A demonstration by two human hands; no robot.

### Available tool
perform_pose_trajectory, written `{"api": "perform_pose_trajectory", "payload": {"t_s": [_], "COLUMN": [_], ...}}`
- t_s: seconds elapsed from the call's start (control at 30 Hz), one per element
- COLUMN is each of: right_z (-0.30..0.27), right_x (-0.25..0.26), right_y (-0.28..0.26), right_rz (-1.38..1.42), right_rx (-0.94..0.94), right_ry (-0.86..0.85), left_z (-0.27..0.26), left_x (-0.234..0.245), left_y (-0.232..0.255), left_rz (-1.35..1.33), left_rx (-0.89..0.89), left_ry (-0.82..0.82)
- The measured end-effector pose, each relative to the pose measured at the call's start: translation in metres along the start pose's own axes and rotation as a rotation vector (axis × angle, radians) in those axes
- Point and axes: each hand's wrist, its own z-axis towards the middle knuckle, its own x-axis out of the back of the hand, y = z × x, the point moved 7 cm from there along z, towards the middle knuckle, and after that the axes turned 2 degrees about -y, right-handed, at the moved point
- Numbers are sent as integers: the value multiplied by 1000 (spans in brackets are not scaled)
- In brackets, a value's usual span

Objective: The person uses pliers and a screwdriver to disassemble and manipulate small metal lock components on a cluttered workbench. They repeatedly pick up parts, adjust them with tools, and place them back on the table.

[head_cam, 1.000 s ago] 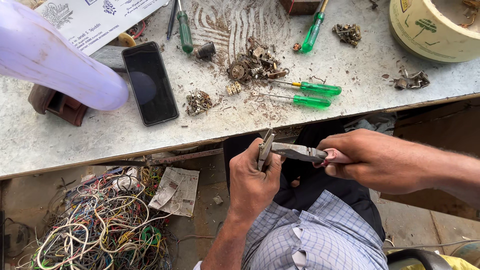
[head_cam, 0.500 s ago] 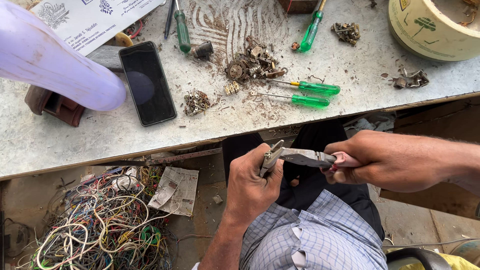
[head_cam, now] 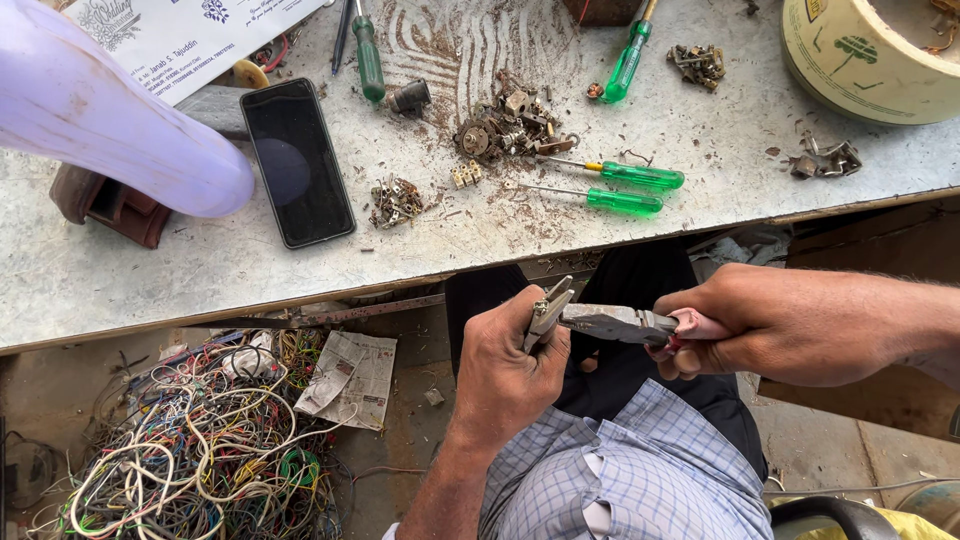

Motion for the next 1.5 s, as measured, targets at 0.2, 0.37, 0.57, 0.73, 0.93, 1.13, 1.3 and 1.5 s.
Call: {"api": "perform_pose_trajectory", "payload": {"t_s": [0.2, 0.37, 0.57, 0.73, 0.93, 1.13, 1.3, 1.5], "right_z": [0, 0, -1, 0, 2, 7, 15, 6], "right_x": [-1, -3, -2, -2, -3, -11, -10, 19], "right_y": [-1, 3, 1, 6, 14, 21, 16, 19], "right_rz": [35, 24, 40, 17, 16, -74, -95, -590], "right_rx": [31, -30, -1, -45, 6, 80, 193, -50], "right_ry": [0, -18, -14, -16, -35, -3, 177, 671], "left_z": [-1, 0, -1, -1, -1, -1, 1, -1], "left_x": [1, 0, -1, 0, -1, -7, -12, -17], "left_y": [1, 1, 1, 0, 6, 9, 6, -1], "left_rz": [36, 62, 61, 59, 60, 78, 120, 0], "left_rx": [-20, -38, -42, -30, -68, -34, -44, 56], "left_ry": [1, 4, 2, 1, -16, -37, -23, 70]}}
